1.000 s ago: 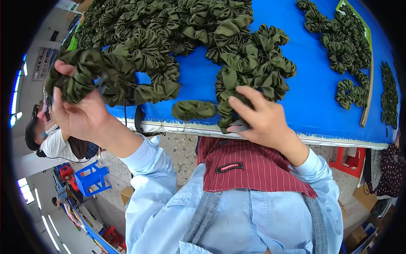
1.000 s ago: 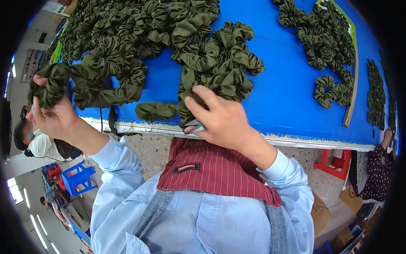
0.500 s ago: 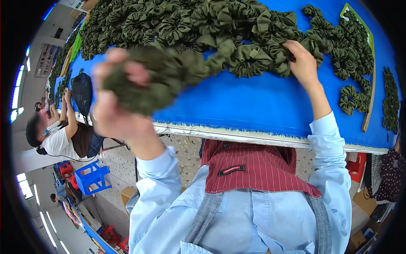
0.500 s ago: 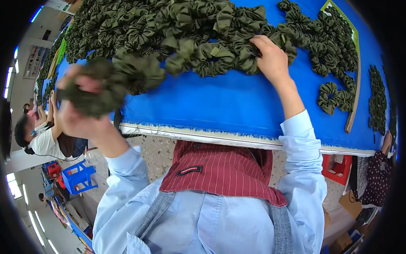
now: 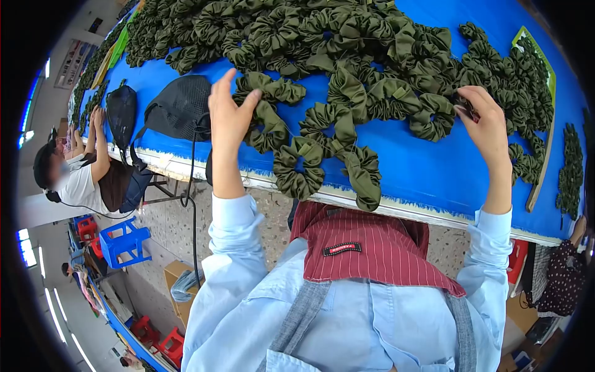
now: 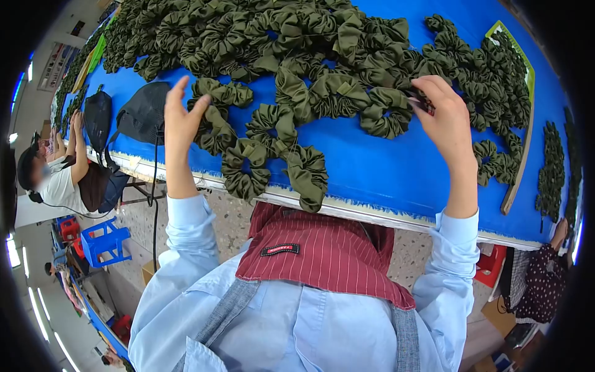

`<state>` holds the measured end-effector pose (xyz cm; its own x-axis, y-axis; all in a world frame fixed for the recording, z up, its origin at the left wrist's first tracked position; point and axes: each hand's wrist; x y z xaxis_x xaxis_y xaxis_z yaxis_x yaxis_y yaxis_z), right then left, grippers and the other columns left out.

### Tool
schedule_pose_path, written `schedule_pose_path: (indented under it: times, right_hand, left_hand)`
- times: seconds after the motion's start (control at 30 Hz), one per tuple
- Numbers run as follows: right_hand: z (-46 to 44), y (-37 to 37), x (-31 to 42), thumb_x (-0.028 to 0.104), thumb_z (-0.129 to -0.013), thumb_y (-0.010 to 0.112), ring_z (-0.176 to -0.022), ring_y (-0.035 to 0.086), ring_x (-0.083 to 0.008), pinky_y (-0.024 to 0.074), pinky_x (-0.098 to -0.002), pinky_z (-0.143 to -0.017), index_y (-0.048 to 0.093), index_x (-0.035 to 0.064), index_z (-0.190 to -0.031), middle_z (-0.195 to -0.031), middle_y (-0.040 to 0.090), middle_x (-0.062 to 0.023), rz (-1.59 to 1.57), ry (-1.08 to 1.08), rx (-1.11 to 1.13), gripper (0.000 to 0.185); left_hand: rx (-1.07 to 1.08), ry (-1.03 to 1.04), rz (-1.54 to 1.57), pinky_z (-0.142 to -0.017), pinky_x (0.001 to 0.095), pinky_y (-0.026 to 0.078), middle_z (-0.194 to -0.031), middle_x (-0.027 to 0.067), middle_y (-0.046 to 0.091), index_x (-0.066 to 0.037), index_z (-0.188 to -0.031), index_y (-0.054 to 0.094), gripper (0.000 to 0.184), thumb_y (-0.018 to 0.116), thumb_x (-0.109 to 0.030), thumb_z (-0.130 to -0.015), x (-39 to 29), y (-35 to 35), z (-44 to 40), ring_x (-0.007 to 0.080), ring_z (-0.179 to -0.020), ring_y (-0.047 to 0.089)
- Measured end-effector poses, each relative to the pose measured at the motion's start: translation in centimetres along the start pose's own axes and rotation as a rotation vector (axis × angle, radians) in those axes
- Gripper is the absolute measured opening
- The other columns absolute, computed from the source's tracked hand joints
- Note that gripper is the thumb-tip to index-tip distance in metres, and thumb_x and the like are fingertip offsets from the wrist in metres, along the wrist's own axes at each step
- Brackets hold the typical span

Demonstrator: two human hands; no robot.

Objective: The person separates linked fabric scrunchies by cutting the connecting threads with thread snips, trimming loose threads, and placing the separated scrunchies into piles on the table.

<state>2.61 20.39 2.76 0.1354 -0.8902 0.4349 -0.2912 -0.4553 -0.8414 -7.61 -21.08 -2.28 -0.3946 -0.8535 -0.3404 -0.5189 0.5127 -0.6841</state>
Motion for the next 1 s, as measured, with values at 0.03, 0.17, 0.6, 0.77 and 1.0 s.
schedule_pose_path:
  times: [0.03,0.17,0.6,0.77,1.0]
  right_hand:
    - [0.2,0.2,1.1,-0.003,-0.072,0.067,-0.079,0.06,-0.0188,0.048,-0.0251,-0.066,0.062,0.0026,-0.104,-0.109,0.062,-0.0042,-0.084,-0.046,-0.016,0.034]
    - [0.3,3.8,4.9,-0.001,-0.07,0.067,-0.077,0.061,-0.0208,0.0501,-0.0279,-0.067,0.058,0.0052,-0.113,-0.109,0.06,-0.0053,-0.161,-0.24,-0.083,0.044]
    - [-3.2,0.8,-1.9,0.013,-0.079,0.067,-0.084,0.062,-0.0144,0.0485,-0.0233,-0.075,0.062,0.0017,-0.109,-0.099,0.065,-0.0082,-0.45,0.458,-0.304,0.033]
    - [-0.8,4.1,-2.2,0.03,-0.071,0.075,-0.102,0.054,-0.0343,0.0462,-0.0382,-0.088,0.041,0.003,-0.132,-0.116,0.049,-0.0224,-0.017,0.376,-0.189,0.075]
    - [-4.6,10.6,0.0,0.011,-0.076,0.06,-0.101,0.053,-0.0403,0.0454,-0.0432,-0.085,0.032,0.0133,-0.137,-0.125,0.039,-0.0209,-0.047,0.462,-0.138,0.067]
  left_hand:
    - [-0.001,0.003,0.002,-0.07,0.0293,0.048,-0.093,0.013,0.063,-0.001,-0.11,0.058,0.034,0.065,-0.011,-0.078,0.3,0.0,-0.1,0.0205,-0.078,0.059]
    - [0.481,-0.395,0.2,-0.07,0.0296,0.047,-0.091,0.0105,0.063,0.0,-0.108,0.058,0.036,0.066,-0.014,-0.077,0.2,0.0,0.0,0.0204,-0.075,0.057]
    - [-0.418,-0.383,0.828,-0.073,0.0236,0.048,-0.092,0.0088,0.064,0.0,-0.103,0.059,0.029,0.071,-0.005,-0.077,-1.2,-11.5,-6.4,0.0151,-0.077,0.061]
    - [-0.304,-0.334,0.862,-0.078,0.0251,0.047,-0.098,0.0102,0.063,-0.001,-0.107,0.059,0.03,0.068,-0.003,-0.078,-4.6,-10.3,-5.7,0.0171,-0.083,0.061]
    - [0.346,-0.466,0.871,-0.089,0.0298,0.043,-0.12,0.0155,0.052,-0.003,-0.127,0.047,0.054,0.063,0.001,-0.076,-8.7,-2.7,-2.9,0.022,-0.104,0.052]
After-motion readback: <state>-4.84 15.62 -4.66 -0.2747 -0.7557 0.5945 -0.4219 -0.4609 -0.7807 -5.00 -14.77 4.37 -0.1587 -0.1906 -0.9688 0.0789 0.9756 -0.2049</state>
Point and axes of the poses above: each hand's wrist, its own z-axis away from the middle knuckle, its own y-axis out of the palm, x = y × z
